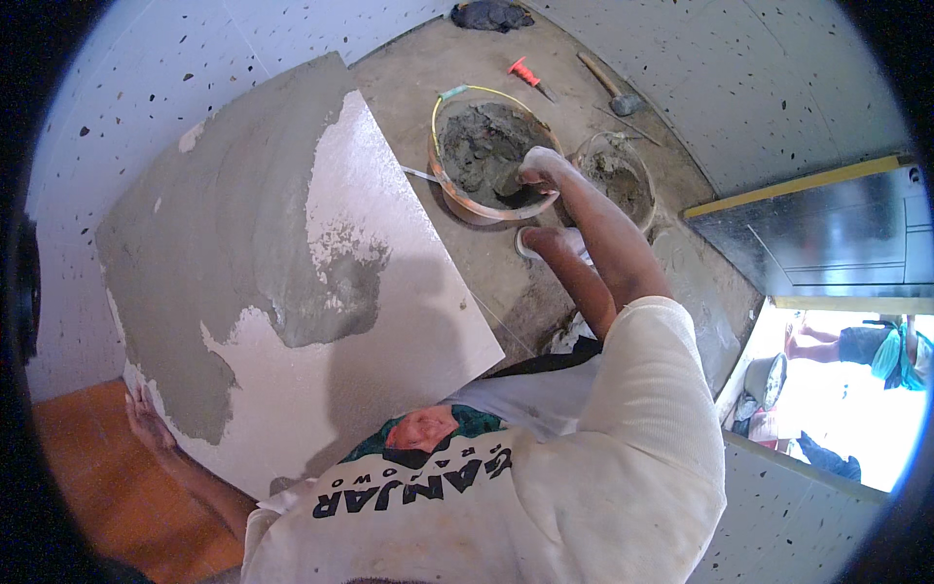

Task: The person spreads cement on the floor using a trowel and a wooden float, then applies cement to the back of a large white tile. They position the tile onto the prepared floor area and press it down to secure it.

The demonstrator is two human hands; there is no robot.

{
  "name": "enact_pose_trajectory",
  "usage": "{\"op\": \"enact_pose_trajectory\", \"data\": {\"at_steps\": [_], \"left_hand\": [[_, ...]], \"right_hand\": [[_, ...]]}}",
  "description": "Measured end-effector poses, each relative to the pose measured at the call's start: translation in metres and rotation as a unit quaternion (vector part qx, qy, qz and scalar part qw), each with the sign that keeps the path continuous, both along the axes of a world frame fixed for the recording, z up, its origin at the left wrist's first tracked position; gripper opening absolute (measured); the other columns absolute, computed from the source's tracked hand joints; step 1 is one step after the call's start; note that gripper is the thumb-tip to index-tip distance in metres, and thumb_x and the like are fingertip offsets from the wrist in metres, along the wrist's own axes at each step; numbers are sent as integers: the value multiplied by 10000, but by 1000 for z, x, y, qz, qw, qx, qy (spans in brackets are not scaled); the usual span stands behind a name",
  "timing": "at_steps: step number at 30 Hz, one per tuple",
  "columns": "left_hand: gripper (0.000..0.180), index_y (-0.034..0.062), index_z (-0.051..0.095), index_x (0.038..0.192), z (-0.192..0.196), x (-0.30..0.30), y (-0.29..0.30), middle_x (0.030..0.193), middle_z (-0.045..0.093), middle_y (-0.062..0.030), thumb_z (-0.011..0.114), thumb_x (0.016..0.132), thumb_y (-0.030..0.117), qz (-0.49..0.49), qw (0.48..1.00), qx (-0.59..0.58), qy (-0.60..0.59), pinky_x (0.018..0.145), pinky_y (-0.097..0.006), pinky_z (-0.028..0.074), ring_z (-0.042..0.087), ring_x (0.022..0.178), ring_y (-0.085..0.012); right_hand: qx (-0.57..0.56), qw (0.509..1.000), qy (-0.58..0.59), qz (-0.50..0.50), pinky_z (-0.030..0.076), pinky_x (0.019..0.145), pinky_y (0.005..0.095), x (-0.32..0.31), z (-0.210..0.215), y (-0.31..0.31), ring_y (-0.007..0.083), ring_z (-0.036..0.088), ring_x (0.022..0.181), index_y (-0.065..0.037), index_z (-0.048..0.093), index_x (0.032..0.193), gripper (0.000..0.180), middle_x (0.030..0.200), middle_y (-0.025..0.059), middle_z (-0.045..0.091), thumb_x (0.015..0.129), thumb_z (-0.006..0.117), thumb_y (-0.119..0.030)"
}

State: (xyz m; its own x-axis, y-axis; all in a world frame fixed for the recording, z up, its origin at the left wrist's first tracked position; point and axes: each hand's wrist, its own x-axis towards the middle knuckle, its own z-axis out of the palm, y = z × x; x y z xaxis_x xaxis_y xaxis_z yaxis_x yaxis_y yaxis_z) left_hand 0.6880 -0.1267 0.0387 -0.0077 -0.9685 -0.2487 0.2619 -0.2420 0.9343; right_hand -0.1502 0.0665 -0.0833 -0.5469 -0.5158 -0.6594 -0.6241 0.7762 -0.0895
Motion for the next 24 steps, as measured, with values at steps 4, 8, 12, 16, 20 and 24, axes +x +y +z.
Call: {"op": "enact_pose_trajectory", "data": {"at_steps": [4, 8, 12, 16, 20, 24], "left_hand": [[558, -41, 398, 1354, -9, 14, -5, 1368, 465, -173, 452, 972, 361, 63, 998, -24, -12, 1089, -371, 354, 428, 1283, -245], [551, -42, 423, 1334, -13, 20, -8, 1334, 498, -168, 476, 965, 363, 72, 993, -59, -71, 1072, -373, 377, 471, 1247, -240], [572, -52, 420, 1328, -1, 16, -2, 1312, 508, -175, 495, 956, 376, 0, 1000, -5, -26, 1070, -366, 382, 485, 1232, -245], [582, -59, 415, 1324, -6, 26, 0, 1307, 507, -179, 502, 953, 381, 16, 999, -44, -27, 1072, -363, 379, 472, 1242, -243], [591, -71, 403, 1326, -16, 29, -7, 1335, 488, -180, 503, 953, 376, 0, 999, -37, -4, 1083, -366, 364, 473, 1240, -243], [637, -62, 348, 1384, -19, 25, -10, 1384, 453, -189, 447, 968, 410, -8, 999, -40, -12, 1107, -377, 318, 424, 1290, -266]], "right_hand": [[-23, 998, -38, -40, 535, 550, 387, 0, -1, 3, 255, 664, 599, 36, 690, 807, 328, 738, 159, 682, 753, 667, -287], [-62, 996, 49, 31, 549, 677, 416, -1, -2, 12, 314, 691, 752, 27, 696, 844, 405, 822, 181, 691, 762, 653, -367], [-103, 963, 206, 139, 548, 776, 430, 11, 16, 10, 331, 685, 896, -32, 710, 987, 321, 985, 186, 695, 762, 628, -245], [-110, 927, 267, 238, 550, 758, 435, 15, 23, -2, 308, 692, 884, -61, 732, 904, 228, 933, 155, 706, 783, 565, -159], [-79, 911, 285, 288, 552, 751, 431, 11, 8, -11, 287, 697, 878, -76, 743, 866, 233, 925, 157, 707, 812, 523, -133], [-83, 925, 226, 294, 551, 743, 430, 8, -5, -14, 288, 699, 865, -55, 735, 853, 218, 894, 169, 707, 787, 575, -188]]}}
